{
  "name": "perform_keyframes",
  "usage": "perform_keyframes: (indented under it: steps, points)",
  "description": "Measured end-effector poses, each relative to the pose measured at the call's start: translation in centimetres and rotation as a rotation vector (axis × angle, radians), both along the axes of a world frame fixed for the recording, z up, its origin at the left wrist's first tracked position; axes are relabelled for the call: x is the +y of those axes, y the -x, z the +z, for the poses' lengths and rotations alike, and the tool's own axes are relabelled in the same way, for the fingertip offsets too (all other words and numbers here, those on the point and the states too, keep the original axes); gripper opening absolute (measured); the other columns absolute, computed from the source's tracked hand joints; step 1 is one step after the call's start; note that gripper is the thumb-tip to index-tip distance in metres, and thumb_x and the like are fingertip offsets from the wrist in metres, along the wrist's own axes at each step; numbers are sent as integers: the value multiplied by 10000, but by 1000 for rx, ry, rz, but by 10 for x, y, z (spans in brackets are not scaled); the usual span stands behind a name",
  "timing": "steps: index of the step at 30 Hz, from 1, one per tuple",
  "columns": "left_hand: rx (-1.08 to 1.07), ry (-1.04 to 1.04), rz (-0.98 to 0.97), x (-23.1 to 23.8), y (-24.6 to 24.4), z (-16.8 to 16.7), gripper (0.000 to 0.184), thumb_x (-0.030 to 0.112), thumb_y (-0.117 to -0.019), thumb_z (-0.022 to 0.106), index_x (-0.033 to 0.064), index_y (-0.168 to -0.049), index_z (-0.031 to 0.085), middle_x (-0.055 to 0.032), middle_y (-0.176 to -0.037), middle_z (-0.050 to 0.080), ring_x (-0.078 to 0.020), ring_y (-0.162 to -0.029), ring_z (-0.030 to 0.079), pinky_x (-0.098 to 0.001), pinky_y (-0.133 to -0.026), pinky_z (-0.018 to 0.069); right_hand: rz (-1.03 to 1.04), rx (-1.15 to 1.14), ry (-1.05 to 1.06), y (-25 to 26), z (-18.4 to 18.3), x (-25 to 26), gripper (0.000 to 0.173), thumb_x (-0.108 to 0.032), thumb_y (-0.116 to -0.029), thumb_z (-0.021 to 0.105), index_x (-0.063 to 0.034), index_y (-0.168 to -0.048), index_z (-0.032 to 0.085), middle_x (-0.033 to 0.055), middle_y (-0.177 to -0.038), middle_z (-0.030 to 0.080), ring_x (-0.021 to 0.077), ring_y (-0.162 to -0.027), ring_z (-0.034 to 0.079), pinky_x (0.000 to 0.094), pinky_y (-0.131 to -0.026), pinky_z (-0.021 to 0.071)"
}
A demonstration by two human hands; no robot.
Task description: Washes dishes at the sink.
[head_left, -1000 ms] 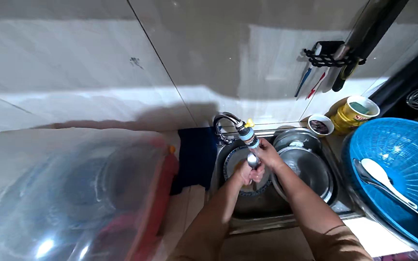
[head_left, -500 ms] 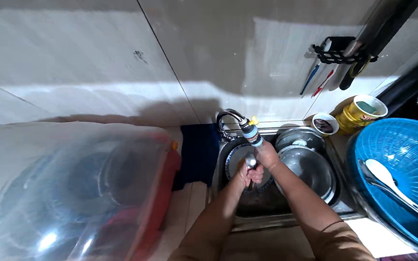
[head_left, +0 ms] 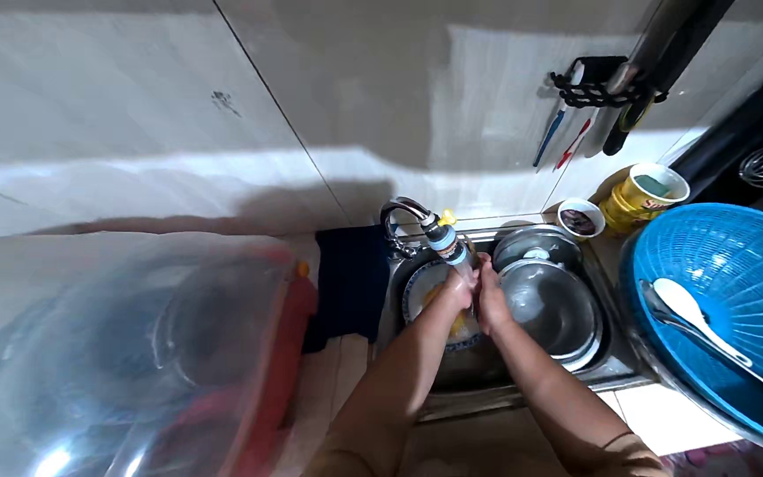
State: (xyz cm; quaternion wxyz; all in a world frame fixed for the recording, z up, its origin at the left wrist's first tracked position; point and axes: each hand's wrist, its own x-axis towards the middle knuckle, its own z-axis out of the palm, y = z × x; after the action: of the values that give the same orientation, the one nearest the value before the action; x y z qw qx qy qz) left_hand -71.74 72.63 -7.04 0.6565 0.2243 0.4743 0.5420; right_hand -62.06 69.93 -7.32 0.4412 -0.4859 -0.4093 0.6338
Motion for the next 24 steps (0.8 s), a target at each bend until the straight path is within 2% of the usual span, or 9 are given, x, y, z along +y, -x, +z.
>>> perform_keyframes:
  steps: [1, 4, 7, 9, 11, 13, 15, 19, 24]
  points:
    - [2, -65, 18, 3, -2, -6, 506, 353, -1121, 254, 50, -1161, 658, -64, -788, 636, -148, -680, 581, -331, -670, 526, 12, -47, 21, 1, -1, -8, 630, -611, -1072, 265, -147, -1444, 475, 94, -1159, 677, 211, -970, 684, 438, -790, 604]
    - [14, -76, 23, 1, -11, -5, 831, 645, -1050, 70, 56, -1272, 612, -20, -679, 527, -131, -573, 498, -304, -584, 488, 67, -67, 146, -3, -7, -24, 602, -648, -1051, 315, -212, -1450, 430, 122, -929, 686, 256, -659, 681, 446, -550, 600]
    - [138, 92, -102, -8, -10, 7, 936, 820, -939, 71, 142, -1339, 576, -40, -762, 576, -167, -640, 561, -359, -628, 536, 101, -14, 173, -13, -14, -31, 554, -595, -1069, 346, -177, -1424, 432, 106, -826, 652, 227, -560, 629, 395, -494, 565]
    - [247, 186, -291, -16, -3, 26, 719, 740, -1001, 281, 178, -1323, 592, -29, -853, 603, -172, -730, 592, -383, -667, 535, 89, 42, 166, -21, -16, -35, 562, -581, -1062, 398, -168, -1440, 448, 120, -896, 680, 246, -617, 662, 413, -522, 587]
    - [332, 203, -448, -22, 8, 47, 478, 544, -1053, 434, 166, -1287, 612, -22, -889, 651, -155, -728, 616, -352, -601, 517, 104, 126, 169, -30, -21, -38, 556, -532, -1065, 444, -149, -1467, 441, 151, -988, 711, 287, -740, 713, 450, -623, 625]
    - [308, 147, -546, -21, 24, 62, 401, 258, -1080, 447, 143, -1459, 505, -36, -1020, 684, -147, -851, 659, -335, -768, 563, 141, 116, 173, -36, -33, -43, 510, -412, -1056, 552, -125, -1460, 433, 154, -1083, 713, 294, -867, 731, 466, -748, 637]
    - [256, 115, -588, -17, 37, 64, 393, 128, -1062, 446, 68, -1447, 495, -104, -1179, 719, -201, -986, 715, -367, -885, 583, 183, 20, 151, -39, -42, -47, 517, -282, -1027, 627, -136, -1487, 440, 124, -1164, 712, 274, -956, 731, 468, -820, 635]
    - [218, 60, -634, -17, 50, 61, 322, 103, -1041, 505, 15, -1348, 553, -123, -1225, 708, -221, -1083, 700, -383, -943, 571, 181, -49, 131, -38, -46, -51, 552, -128, -977, 670, -150, -1490, 469, 108, -1167, 720, 254, -921, 734, 450, -811, 634]
    - [195, -75, -633, -18, 51, 51, 339, 69, -1010, 568, -29, -1334, 544, -168, -1246, 697, -273, -1163, 680, -419, -1031, 546, 121, -90, 37, -31, -47, -53, 293, -125, -951, 714, -66, -1231, 648, 111, -1016, 736, 240, -807, 728, 423, -726, 641]
